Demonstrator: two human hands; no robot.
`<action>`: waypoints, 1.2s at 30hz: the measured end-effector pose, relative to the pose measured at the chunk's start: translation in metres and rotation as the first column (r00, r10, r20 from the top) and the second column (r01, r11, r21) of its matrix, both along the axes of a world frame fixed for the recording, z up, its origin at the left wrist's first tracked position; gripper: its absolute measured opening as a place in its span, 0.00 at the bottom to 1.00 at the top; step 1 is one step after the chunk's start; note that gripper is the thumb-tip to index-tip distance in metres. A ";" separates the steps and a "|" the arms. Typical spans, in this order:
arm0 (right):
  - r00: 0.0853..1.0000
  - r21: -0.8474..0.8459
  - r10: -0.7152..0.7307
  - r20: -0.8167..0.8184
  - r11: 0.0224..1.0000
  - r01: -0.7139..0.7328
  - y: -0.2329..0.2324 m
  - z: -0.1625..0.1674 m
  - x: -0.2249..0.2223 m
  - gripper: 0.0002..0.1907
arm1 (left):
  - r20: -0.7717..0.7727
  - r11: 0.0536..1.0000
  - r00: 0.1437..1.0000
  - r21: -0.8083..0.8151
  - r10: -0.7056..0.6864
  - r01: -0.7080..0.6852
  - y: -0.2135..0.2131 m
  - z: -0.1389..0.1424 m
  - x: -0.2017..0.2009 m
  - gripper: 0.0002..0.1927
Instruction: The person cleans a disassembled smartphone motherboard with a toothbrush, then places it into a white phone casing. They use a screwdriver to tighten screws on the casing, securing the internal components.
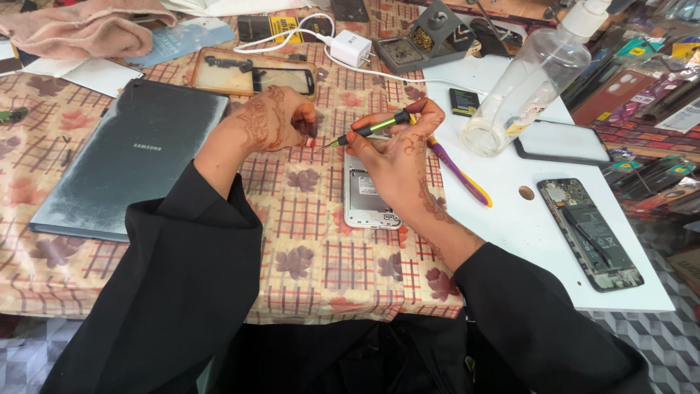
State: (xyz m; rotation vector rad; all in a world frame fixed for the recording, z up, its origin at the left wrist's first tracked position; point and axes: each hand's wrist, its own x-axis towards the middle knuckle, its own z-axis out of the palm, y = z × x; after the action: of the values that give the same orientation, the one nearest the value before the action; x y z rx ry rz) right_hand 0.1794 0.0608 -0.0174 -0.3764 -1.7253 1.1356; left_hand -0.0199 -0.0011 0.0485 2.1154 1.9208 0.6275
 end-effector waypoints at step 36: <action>0.958 0.033 -0.268 -0.102 0.962 0.273 0.026 0.012 0.030 0.40 | 0.053 0.918 0.945 0.258 -0.324 0.301 0.007 -0.024 0.030 0.40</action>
State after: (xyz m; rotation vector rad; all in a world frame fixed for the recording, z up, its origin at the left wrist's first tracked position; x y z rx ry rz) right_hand 0.2099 0.0869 -0.0050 -0.5043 -1.5586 0.8985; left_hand 0.0097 0.0061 0.0241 2.4232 1.4710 0.9164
